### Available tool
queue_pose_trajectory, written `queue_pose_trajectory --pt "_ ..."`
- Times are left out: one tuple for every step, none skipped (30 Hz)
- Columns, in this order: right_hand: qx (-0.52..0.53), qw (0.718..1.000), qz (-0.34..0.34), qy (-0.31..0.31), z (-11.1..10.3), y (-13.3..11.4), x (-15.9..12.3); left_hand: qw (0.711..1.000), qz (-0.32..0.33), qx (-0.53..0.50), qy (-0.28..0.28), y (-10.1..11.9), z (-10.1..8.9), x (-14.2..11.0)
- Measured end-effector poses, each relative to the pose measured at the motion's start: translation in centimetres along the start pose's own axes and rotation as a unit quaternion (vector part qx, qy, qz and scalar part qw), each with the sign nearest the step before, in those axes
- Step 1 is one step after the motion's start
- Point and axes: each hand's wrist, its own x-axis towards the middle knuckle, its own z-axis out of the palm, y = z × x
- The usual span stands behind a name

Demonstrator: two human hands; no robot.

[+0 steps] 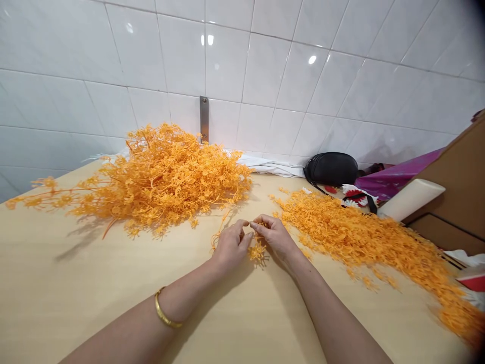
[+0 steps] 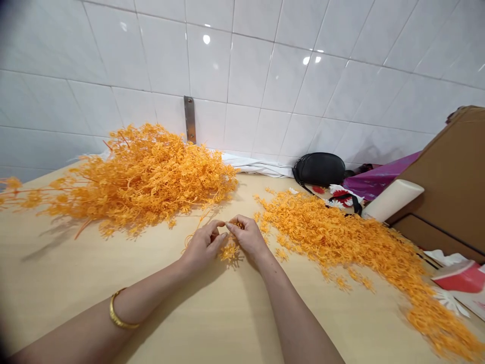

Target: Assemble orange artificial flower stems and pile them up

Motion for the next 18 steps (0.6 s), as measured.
queue_pose_trajectory --pt "-0.013 1.0 -0.008 0.011 0.0 0.1 0.1 1.0 -0.007 -0.006 0.002 0.0 0.0 0.0" --pt "-0.029 0.999 -0.019 0.022 0.0 0.2 0.1 1.0 -0.011 -0.012 0.002 -0.1 0.0 0.1" --pt "-0.047 0.998 -0.032 0.035 -0.1 0.3 0.2 1.0 -0.011 -0.018 -0.003 -0.2 0.0 0.1" --pt "-0.065 0.996 -0.046 0.048 -0.1 0.4 0.3 1.0 -0.007 -0.028 -0.012 -0.3 0.0 0.2" --pt "-0.082 0.993 -0.06 0.066 -0.2 0.6 0.5 0.999 -0.002 -0.041 -0.023 -0.3 0.0 0.4" --pt "-0.097 0.989 -0.072 0.088 -0.3 0.7 0.6 0.998 0.0 -0.059 -0.034 -0.3 0.1 0.5" --pt "-0.109 0.984 -0.081 0.117 -0.4 0.9 0.8 0.996 -0.003 -0.08 -0.04 -0.3 0.1 0.6" --pt "-0.115 0.978 -0.087 0.153 -0.6 1.1 1.0 0.994 -0.009 -0.101 -0.041 -0.3 0.2 0.7" --pt "-0.114 0.97 -0.09 0.194 -0.8 1.2 1.2 0.992 -0.018 -0.118 -0.038 -0.2 0.3 0.8" --pt "-0.105 0.963 -0.089 0.231 -1.0 1.4 1.4 0.991 -0.027 -0.129 -0.034 -0.2 0.3 0.8" --pt "-0.092 0.958 -0.085 0.257 -1.3 1.5 1.6 0.99 -0.031 -0.133 -0.032 -0.1 0.3 0.8" --pt "-0.076 0.957 -0.079 0.267 -1.5 1.5 1.7 0.991 -0.03 -0.13 -0.029 -0.1 0.3 0.8" --pt "-0.062 0.96 -0.075 0.264 -1.6 1.5 1.7 0.992 -0.026 -0.123 -0.024 -0.1 0.2 0.7" --pt "-0.052 0.964 -0.073 0.251 -1.7 1.4 1.7 0.993 -0.017 -0.113 -0.013 -0.1 0.1 0.7" --pt "-0.047 0.968 -0.075 0.235 -1.7 1.3 1.6 0.995 -0.007 -0.102 0.003 -0.2 0.0 0.6" --pt "-0.047 0.971 -0.08 0.22 -1.6 1.1 1.5 0.995 0.003 -0.094 0.022 -0.2 -0.1 0.6" --pt "-0.048 0.973 -0.086 0.207 -1.4 0.9 1.4 0.995 0.008 -0.091 0.039 -0.3 -0.2 0.6" --pt "-0.051 0.976 -0.09 0.194 -1.1 0.8 1.3 0.994 0.009 -0.093 0.051 -0.4 -0.2 0.6"
